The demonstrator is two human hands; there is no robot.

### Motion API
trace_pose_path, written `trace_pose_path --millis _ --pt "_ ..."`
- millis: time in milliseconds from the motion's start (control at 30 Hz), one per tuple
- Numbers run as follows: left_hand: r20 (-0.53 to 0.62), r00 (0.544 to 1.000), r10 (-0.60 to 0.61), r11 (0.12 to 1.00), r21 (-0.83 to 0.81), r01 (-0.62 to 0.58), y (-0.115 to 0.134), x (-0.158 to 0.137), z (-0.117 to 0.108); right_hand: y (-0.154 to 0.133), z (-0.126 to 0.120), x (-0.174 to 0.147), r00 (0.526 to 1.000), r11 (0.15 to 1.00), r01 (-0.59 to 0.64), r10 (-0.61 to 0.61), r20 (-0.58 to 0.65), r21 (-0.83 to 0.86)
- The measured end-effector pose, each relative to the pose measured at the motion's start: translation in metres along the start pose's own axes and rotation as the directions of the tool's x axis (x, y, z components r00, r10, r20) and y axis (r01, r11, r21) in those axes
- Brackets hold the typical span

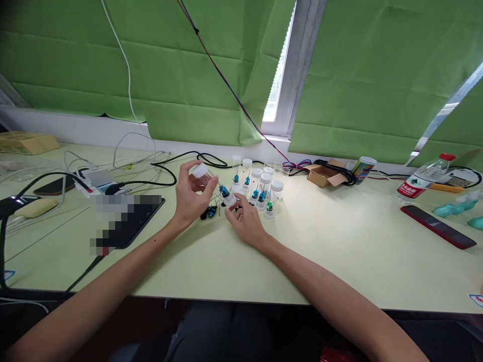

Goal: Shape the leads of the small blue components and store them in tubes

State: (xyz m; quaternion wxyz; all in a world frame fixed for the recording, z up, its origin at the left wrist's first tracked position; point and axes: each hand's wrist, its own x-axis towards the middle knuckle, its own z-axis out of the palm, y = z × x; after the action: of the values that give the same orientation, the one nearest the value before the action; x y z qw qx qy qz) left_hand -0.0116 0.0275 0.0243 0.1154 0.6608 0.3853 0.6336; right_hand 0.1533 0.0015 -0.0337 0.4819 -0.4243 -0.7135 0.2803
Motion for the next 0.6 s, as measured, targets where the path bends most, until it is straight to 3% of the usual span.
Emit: trace_pose_path --millis 100,267,600 --pt "-0.057 0.998 0.006 0.998 0.066 -0.003 -0.001 0.008 0.001 0.004 0.000 0.001 1.000 0.998 -0.011 0.011 0.001 0.058" --pt "-0.003 1.000 -0.025 0.975 0.220 0.025 -0.012 0.022 0.005 0.004 0.001 -0.001 0.999 0.999 -0.007 0.005 0.040 0.035" --pt "0.046 0.985 -0.164 0.885 0.449 0.126 -0.058 0.060 0.030 0.006 -0.001 -0.002 0.995 1.000 0.029 -0.030 0.097 0.003"
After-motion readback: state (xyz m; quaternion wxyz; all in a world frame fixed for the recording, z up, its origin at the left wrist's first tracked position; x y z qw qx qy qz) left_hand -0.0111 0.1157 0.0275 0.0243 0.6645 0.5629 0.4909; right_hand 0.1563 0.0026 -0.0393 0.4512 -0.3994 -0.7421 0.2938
